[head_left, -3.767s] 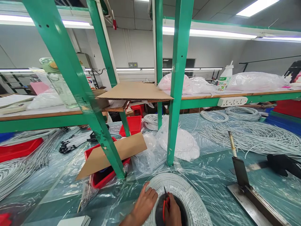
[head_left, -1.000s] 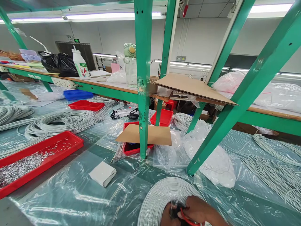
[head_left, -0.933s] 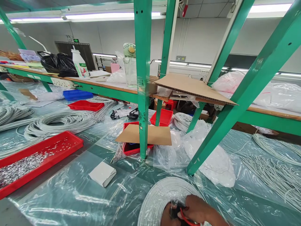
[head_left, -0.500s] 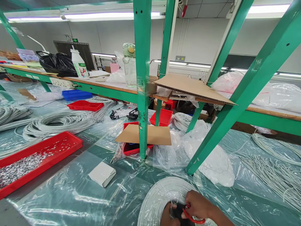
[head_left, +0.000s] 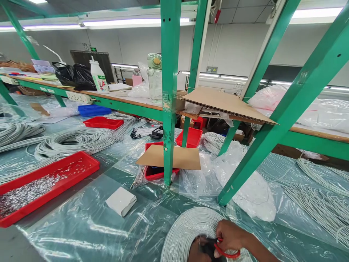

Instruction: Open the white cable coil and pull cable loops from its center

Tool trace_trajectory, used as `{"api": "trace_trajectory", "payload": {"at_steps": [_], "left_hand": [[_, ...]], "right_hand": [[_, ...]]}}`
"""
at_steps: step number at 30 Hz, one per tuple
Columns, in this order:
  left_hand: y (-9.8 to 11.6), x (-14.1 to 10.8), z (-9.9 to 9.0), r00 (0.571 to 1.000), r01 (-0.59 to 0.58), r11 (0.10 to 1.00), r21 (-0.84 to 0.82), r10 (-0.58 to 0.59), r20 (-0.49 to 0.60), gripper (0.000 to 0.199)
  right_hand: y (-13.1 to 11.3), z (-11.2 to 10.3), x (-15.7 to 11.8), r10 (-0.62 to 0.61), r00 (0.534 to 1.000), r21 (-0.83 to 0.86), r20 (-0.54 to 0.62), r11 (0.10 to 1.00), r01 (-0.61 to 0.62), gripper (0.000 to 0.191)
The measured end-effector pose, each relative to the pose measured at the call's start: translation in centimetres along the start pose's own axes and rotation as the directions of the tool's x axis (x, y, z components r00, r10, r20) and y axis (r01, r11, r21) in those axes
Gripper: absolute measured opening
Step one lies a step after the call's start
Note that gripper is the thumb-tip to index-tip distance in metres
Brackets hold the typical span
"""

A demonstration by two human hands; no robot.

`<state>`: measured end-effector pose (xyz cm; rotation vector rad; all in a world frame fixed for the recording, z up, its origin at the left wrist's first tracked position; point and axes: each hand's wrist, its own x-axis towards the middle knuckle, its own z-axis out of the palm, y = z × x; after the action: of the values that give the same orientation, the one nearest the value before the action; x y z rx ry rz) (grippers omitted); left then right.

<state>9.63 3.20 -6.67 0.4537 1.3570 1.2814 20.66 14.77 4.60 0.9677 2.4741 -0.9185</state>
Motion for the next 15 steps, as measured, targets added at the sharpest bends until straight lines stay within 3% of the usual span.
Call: {"api": "trace_trajectory", "payload": {"at_steps": [7,15], "left_hand": [[-1.0,1.1,0.2,0.998,0.063,0.998,-0.019,-0.062,0.030,0.027],[-1.2,0.5,0.4,1.000,0.019,0.999,-0.035,-0.019,0.015,0.021]], "right_hand": [[0.1,0.0,0.3,0.036,0.999,-0.036,0.026,0.999,-0.035,0.054],[-0.5,-0.7,0.2,0.060,0.995,0.012,0.085,0.998,-0.061,0.052]]}}
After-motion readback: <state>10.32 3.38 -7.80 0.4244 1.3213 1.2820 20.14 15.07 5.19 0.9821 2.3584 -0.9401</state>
